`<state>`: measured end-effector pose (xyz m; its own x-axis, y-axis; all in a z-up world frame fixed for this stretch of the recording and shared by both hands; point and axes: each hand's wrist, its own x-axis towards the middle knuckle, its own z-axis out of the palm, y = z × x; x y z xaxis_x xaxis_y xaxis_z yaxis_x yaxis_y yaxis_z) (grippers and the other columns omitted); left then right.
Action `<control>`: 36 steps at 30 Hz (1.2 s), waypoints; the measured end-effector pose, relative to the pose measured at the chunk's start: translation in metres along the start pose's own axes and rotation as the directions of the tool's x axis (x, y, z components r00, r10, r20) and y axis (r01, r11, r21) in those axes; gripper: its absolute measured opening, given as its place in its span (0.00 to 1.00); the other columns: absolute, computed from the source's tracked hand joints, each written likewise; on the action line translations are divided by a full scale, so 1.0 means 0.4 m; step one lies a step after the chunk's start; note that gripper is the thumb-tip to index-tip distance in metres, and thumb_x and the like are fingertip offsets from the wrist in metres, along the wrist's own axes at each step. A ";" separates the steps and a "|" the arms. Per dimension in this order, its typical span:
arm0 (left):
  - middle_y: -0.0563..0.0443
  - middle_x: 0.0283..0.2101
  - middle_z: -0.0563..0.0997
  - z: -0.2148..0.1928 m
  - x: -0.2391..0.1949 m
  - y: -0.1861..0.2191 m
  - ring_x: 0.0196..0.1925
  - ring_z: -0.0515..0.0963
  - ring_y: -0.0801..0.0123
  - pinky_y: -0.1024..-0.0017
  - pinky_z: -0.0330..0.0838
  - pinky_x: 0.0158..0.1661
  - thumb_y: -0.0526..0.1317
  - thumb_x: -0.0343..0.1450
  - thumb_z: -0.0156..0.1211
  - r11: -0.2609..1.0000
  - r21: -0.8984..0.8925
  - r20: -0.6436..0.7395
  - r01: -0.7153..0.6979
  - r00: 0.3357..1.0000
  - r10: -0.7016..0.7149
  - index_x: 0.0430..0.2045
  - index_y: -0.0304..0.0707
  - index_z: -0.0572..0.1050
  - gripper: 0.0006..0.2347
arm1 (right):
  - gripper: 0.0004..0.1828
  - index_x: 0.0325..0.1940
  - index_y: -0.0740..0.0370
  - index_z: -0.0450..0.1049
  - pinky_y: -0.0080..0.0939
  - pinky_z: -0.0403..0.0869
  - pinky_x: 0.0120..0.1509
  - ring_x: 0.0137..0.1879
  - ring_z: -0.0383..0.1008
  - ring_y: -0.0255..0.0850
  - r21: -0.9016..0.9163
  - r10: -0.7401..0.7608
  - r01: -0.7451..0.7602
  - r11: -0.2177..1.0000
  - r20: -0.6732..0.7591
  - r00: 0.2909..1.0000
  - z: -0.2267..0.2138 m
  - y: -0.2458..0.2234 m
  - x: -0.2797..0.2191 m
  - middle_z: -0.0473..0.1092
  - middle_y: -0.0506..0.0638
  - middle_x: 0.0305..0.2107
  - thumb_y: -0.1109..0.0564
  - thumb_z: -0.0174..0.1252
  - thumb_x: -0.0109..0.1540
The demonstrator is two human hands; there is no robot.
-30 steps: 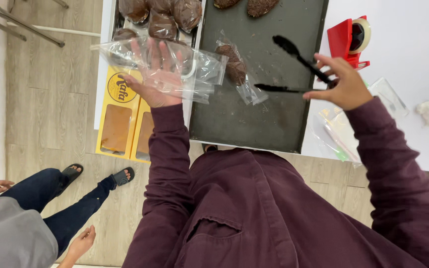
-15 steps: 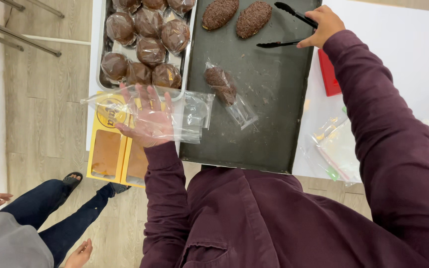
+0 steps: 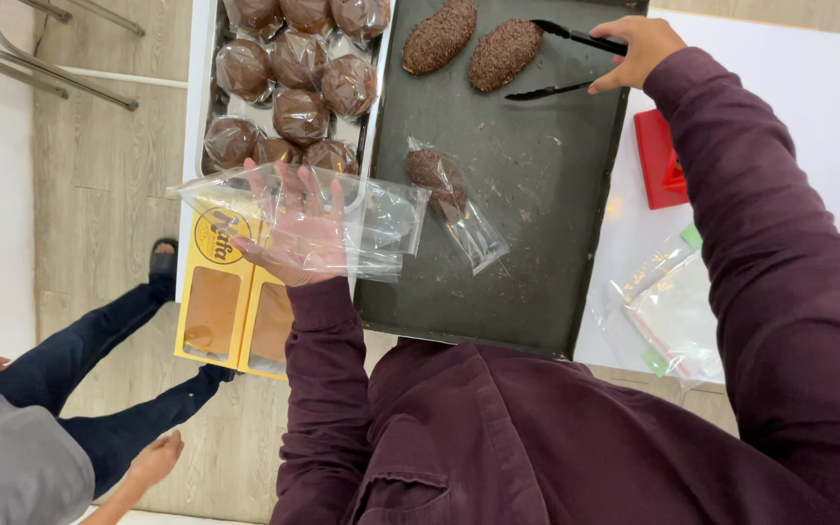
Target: The person uses tongs to place round and oblong baked goods into clear plastic bags. They then seal the bags and place them into a tray. The person repeats this process for several items.
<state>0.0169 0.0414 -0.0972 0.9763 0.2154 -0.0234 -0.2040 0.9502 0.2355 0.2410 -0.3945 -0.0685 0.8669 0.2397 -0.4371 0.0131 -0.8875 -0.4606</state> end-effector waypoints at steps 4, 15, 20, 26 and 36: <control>0.49 0.68 0.69 0.003 0.005 -0.011 0.69 0.70 0.55 0.39 0.59 0.70 0.62 0.62 0.65 1.000 0.004 -0.079 0.008 0.997 -0.007 0.76 0.65 0.50 0.45 | 0.43 0.68 0.59 0.69 0.52 0.71 0.56 0.46 0.76 0.51 0.001 0.015 -0.015 1.000 -0.024 1.000 0.009 0.032 -0.047 0.65 0.61 0.62 0.53 0.76 0.50; 0.51 0.68 0.68 0.004 0.006 -0.016 0.69 0.69 0.56 0.42 0.59 0.70 0.61 0.63 0.65 0.999 -0.011 -0.090 0.037 0.995 -0.038 0.76 0.65 0.49 0.44 | 0.46 0.68 0.69 0.68 0.52 0.71 0.59 0.57 0.69 0.56 -0.017 -0.063 0.060 0.998 -0.186 0.981 0.107 0.084 -0.092 0.67 0.65 0.59 0.51 0.77 0.51; 0.50 0.67 0.70 0.010 0.012 -0.027 0.68 0.70 0.56 0.43 0.61 0.69 0.61 0.62 0.67 1.000 0.000 -0.110 0.024 0.994 -0.024 0.75 0.65 0.51 0.44 | 0.42 0.67 0.67 0.71 0.46 0.78 0.51 0.59 0.68 0.54 0.069 -0.203 0.229 0.971 -0.268 0.942 0.130 0.045 -0.032 0.68 0.62 0.56 0.54 0.79 0.52; 0.50 0.68 0.69 -0.005 0.020 -0.031 0.68 0.71 0.56 0.43 0.60 0.70 0.61 0.63 0.66 1.000 -0.025 -0.112 -0.002 0.994 0.000 0.76 0.63 0.51 0.44 | 0.32 0.63 0.58 0.77 0.43 0.72 0.53 0.28 0.73 0.40 -0.053 -0.272 0.269 0.962 -0.289 0.918 0.126 0.036 -0.005 0.75 0.57 0.51 0.49 0.76 0.57; 0.49 0.68 0.71 -0.040 0.056 -0.056 0.71 0.70 0.55 0.42 0.52 0.74 0.64 0.69 0.59 0.998 0.050 -0.049 -0.046 0.998 0.049 0.67 0.54 0.62 0.33 | 0.32 0.59 0.55 0.77 0.43 0.67 0.65 0.62 0.70 0.41 0.277 0.117 -0.086 0.957 -0.096 0.988 0.097 -0.002 -0.080 0.73 0.50 0.54 0.49 0.74 0.51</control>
<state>0.0421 0.0285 -0.1184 0.9604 0.2722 -0.0591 -0.2451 0.9268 0.2845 0.1941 -0.3863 -0.0842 0.9064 0.0954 -0.4115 -0.2003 -0.7607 -0.6175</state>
